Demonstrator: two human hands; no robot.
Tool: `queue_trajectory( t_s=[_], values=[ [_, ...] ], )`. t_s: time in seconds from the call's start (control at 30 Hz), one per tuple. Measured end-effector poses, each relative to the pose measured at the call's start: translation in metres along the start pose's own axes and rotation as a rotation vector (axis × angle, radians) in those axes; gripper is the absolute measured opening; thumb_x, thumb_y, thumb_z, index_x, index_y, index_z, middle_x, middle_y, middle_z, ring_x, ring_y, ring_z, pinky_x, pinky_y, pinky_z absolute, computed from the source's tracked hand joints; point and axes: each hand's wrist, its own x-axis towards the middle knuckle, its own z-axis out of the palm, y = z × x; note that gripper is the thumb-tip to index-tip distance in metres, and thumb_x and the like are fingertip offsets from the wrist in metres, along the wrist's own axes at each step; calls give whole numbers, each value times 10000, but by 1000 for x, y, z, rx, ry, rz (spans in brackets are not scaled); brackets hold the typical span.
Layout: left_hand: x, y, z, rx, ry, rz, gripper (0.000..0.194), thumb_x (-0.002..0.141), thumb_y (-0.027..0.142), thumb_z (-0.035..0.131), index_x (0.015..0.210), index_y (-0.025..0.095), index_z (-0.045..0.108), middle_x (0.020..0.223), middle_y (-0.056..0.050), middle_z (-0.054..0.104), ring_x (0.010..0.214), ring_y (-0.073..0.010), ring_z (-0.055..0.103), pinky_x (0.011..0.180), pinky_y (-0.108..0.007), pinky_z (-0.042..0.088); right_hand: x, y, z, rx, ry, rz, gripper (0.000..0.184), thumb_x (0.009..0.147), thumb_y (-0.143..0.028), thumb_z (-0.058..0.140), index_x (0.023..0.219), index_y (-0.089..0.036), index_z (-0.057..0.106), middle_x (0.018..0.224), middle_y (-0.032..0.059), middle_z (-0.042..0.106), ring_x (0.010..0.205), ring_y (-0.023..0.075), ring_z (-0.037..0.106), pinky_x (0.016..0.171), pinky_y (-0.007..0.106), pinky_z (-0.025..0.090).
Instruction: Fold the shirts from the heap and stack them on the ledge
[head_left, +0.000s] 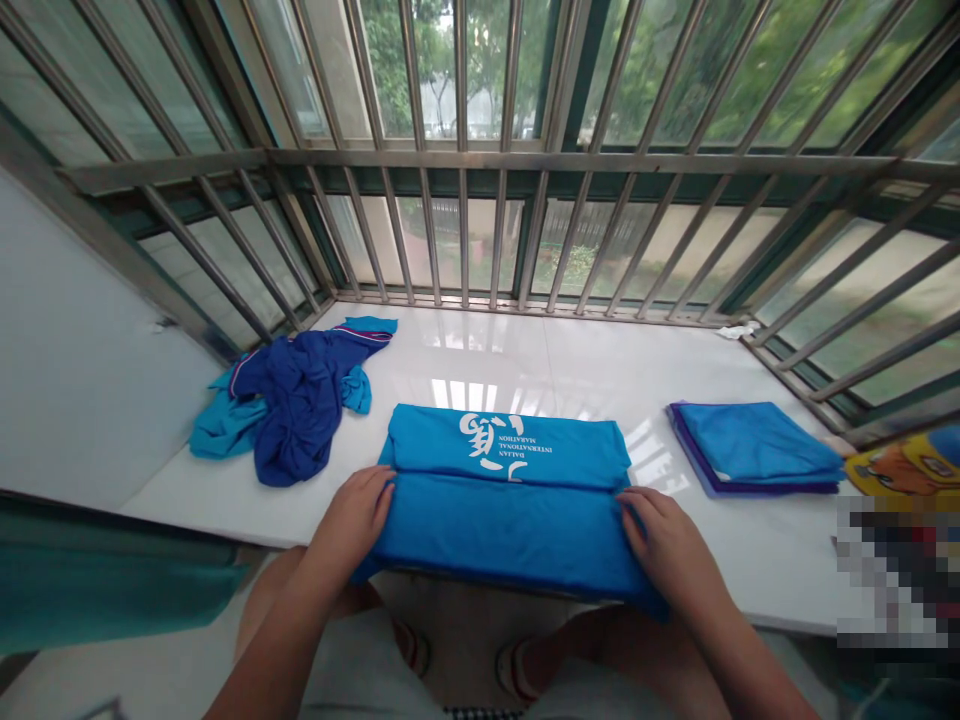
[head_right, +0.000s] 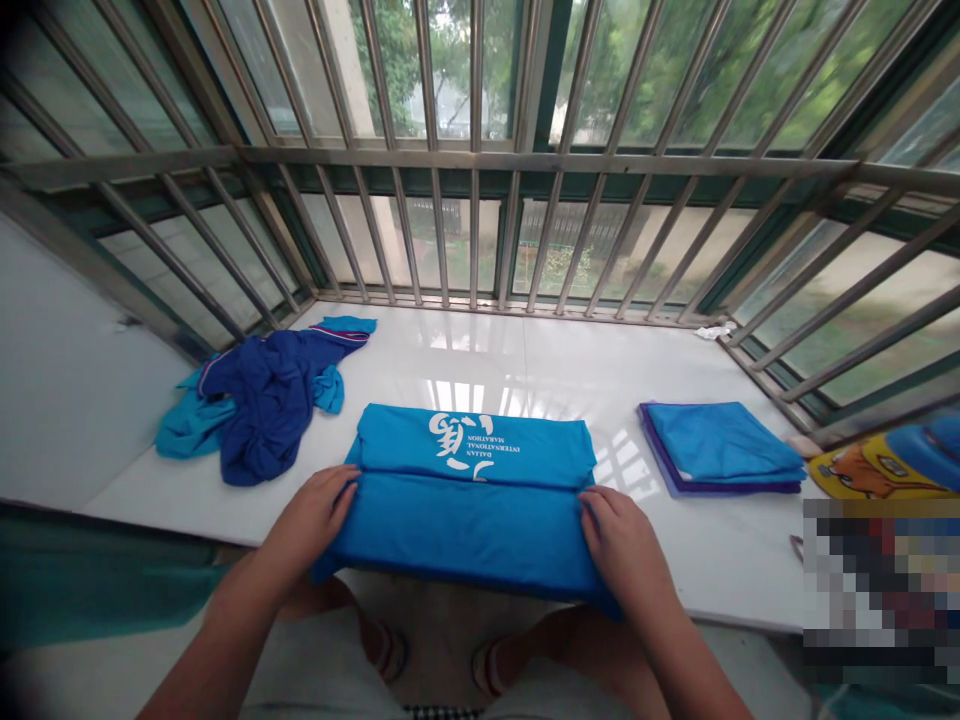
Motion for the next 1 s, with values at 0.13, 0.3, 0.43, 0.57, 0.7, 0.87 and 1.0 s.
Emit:
queue_trajectory(
  t_s=[0.13, 0.3, 0.43, 0.57, 0.7, 0.87, 1.0],
  values=[
    [14, 10, 10, 53, 37, 66, 459, 1083, 386, 425, 1354, 176, 731, 1481, -166, 702, 1365, -328, 668, 1209, -538, 515, 4, -14, 14, -41, 48, -45, 406, 1084, -361, 508, 1378, -158, 701, 1419, 182, 716, 1277, 329, 694, 1118, 520, 561],
    [7, 8, 32, 132, -65, 116, 507, 1068, 401, 459, 1498, 214, 652, 1609, -133, 606, 1467, -348, 596, 1193, -580, 507, -11, -24, 33, -117, -51, -84, 455, 1075, -370, 529, 1448, -156, 678, 1555, 168, 636, 1412, 381, 624, 1116, 561, 557],
    [-3, -6, 25, 113, -12, 71, 477, 1052, 411, 468, 1396, 195, 717, 1519, -150, 682, 1351, -331, 681, 1165, -515, 535, -13, -13, 15, -42, -95, 41, 371, 1095, -375, 468, 1226, -201, 769, 1364, 150, 757, 1227, 319, 730, 1096, 494, 558],
    [7, -6, 6, 86, 48, -92, 392, 1042, 428, 472, 1149, 216, 784, 1208, -136, 814, 1141, -320, 755, 1072, -455, 567, 21, 2, -4, 23, -115, 422, 357, 1079, -448, 490, 1179, -189, 714, 1073, 125, 801, 965, 282, 767, 867, 404, 582],
    [41, -7, -3, 14, 62, -414, 364, 1032, 379, 459, 1146, 236, 773, 1062, -93, 839, 960, -292, 782, 843, -380, 583, 65, 6, -2, 42, -155, 651, 393, 1047, -460, 559, 1278, -153, 640, 1048, 118, 783, 943, 271, 756, 750, 349, 535],
    [106, -26, -7, -15, 26, -428, 387, 1009, 353, 472, 1188, 190, 774, 1147, -136, 828, 1046, -297, 780, 872, -364, 572, 95, 9, -2, -250, -157, 588, 330, 1066, -312, 465, 1266, -158, 679, 1200, 208, 742, 1093, 356, 725, 831, 425, 546],
    [162, -37, -11, -70, -196, -209, 451, 943, 372, 571, 1305, 169, 747, 1317, -142, 779, 1150, -279, 752, 983, -348, 562, 127, 21, -5, -218, -189, 323, 406, 1074, -288, 452, 1392, -138, 656, 1426, 230, 669, 1310, 350, 644, 1051, 454, 526]
  ],
)
